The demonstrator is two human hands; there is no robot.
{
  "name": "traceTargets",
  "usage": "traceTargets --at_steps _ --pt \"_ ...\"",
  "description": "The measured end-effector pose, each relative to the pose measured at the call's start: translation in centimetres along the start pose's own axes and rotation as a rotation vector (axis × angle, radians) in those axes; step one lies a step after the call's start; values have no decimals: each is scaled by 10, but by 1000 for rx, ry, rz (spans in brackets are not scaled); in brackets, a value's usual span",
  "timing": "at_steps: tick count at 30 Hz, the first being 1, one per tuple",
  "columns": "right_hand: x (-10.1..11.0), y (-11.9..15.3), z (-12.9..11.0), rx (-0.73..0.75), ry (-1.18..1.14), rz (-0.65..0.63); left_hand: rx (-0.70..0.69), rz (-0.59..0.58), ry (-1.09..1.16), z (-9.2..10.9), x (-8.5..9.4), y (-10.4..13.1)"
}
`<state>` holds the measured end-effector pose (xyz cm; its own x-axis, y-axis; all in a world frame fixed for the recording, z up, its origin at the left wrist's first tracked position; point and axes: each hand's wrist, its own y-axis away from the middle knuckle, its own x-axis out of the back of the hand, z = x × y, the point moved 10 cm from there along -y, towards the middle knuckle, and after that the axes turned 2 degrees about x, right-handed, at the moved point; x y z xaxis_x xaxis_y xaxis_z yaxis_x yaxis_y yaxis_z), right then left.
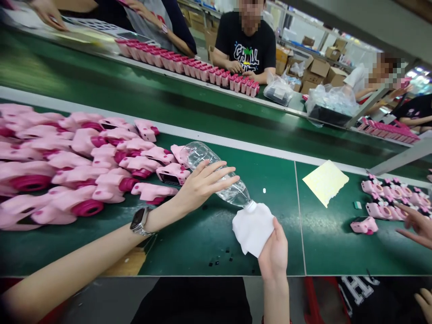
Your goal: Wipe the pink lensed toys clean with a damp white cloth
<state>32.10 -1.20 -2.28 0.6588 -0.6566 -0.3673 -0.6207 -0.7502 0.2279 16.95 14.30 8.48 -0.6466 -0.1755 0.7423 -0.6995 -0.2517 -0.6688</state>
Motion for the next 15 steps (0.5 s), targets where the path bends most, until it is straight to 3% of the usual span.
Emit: traceTargets --at_steps 4,8,15 --pt "11 -2 -5 22 52 52 -4 32 31 0 5 -1" --pt "20 -1 -5 0 67 92 -51 53 -98 5 11 0" --pt "61 1 -10 57 220 368 -22 104 -130 5 18 0"
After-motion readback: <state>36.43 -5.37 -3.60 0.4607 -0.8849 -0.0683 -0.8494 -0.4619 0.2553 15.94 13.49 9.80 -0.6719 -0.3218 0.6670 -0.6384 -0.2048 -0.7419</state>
